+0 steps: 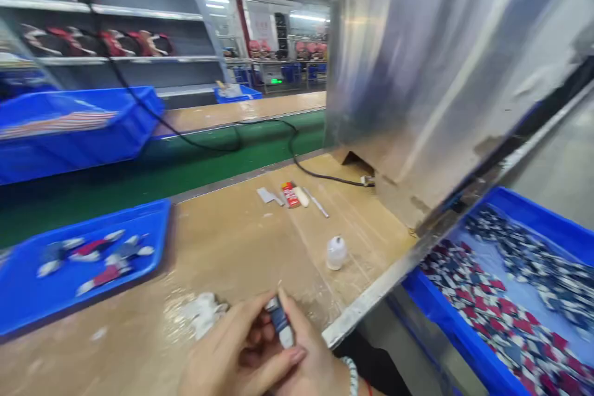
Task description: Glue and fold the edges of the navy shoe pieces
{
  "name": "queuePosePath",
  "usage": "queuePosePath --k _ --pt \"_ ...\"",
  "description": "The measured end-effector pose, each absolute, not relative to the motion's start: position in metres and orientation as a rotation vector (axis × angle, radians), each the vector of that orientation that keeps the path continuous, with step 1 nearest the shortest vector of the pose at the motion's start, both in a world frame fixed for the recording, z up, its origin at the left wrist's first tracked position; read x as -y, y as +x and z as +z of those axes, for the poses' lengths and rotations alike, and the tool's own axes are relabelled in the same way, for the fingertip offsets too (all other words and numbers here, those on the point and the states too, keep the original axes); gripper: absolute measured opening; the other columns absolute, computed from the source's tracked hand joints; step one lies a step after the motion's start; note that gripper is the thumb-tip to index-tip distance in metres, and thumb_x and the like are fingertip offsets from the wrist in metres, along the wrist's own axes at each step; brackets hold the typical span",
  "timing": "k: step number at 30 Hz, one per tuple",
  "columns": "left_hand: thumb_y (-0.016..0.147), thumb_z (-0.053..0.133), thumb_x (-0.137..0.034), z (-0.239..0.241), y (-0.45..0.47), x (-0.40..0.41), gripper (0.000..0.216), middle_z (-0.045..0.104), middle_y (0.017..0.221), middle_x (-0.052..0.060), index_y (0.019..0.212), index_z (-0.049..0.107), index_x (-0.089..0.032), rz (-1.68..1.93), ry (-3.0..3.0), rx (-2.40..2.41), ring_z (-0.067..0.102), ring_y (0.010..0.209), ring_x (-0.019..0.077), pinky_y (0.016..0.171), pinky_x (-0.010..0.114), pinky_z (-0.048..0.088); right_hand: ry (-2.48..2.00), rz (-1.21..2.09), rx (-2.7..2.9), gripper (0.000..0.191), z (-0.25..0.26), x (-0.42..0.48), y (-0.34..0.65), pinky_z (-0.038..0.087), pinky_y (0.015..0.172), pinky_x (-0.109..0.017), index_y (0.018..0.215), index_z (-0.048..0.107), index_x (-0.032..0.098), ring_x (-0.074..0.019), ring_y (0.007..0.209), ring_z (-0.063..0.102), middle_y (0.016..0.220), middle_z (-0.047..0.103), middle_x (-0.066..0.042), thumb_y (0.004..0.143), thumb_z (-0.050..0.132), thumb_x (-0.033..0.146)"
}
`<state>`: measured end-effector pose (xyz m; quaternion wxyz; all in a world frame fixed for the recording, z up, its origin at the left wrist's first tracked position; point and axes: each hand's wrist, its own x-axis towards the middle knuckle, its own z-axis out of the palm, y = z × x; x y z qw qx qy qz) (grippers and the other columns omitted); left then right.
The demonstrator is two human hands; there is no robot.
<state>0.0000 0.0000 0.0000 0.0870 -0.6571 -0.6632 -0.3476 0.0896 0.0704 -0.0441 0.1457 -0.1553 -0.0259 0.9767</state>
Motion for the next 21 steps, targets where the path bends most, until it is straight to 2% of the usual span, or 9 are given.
queuePosePath --k 3,7,10,15,21 --pt "0.091 0.061 -0.068 0.013 0.008 0.001 0.054 0.074 0.09 0.001 0.12 0.059 -0.022 -1.042 -1.94 1.935 0.071 0.069 0.0121 0.061 0.016 0.057 -0.48 2.775 -0.037 0.052 -0.03 -0.068 0.1 0.044 0.064 -0.024 0.065 0.064 0.014 -0.0098 0.056 0.054 0.059 0.062 0.002 0.05 0.099 0.048" --pt "0.09 0.065 -0.063 0.015 0.014 0.0 0.054 0.07 0.088 0.001 0.124 0.056 -0.022 -1.085 -1.991 1.976 0.067 0.068 0.0119 0.062 0.018 0.056 -0.486 2.737 -0.111 0.052 -0.029 -0.066 0.104 0.044 0.065 -0.024 0.064 0.065 0.013 -0.0106 0.062 0.055 0.061 0.061 0.002 0.052 0.099 0.05" --pt "0.088 0.07 -0.061 0.012 0.012 0.004 0.057 0.069 0.094 0.003 0.128 0.054 -0.022 -1.108 -2.036 1.984 0.067 0.074 0.0133 0.066 0.02 0.056 -0.459 2.742 -0.107 0.049 -0.031 -0.064 0.104 0.043 0.063 -0.024 0.064 0.065 0.013 -0.0106 0.061 0.052 0.061 0.061 0.002 0.056 0.098 0.048" --pt "0.089 0.071 -0.057 0.009 0.01 0.004 0.055 0.068 0.093 0.002 0.127 0.054 -0.022 -1.113 -2.031 2.005 0.066 0.071 0.0123 0.064 0.019 0.055 -0.435 2.746 -0.096 0.044 -0.029 -0.064 0.104 0.043 0.063 -0.024 0.065 0.067 0.013 -0.0098 0.059 0.051 0.06 0.061 0.002 0.06 0.097 0.046" --pt "0.09 0.067 -0.061 0.011 0.014 0.001 0.057 0.067 0.09 0.002 0.129 0.053 -0.022 -1.103 -2.034 2.004 0.066 0.069 0.0131 0.064 0.02 0.055 -0.405 2.773 -0.155 0.043 -0.02 -0.065 0.108 0.044 0.062 -0.024 0.06 0.063 0.014 -0.0094 0.058 0.048 0.055 0.056 0.005 0.053 0.1 0.035"
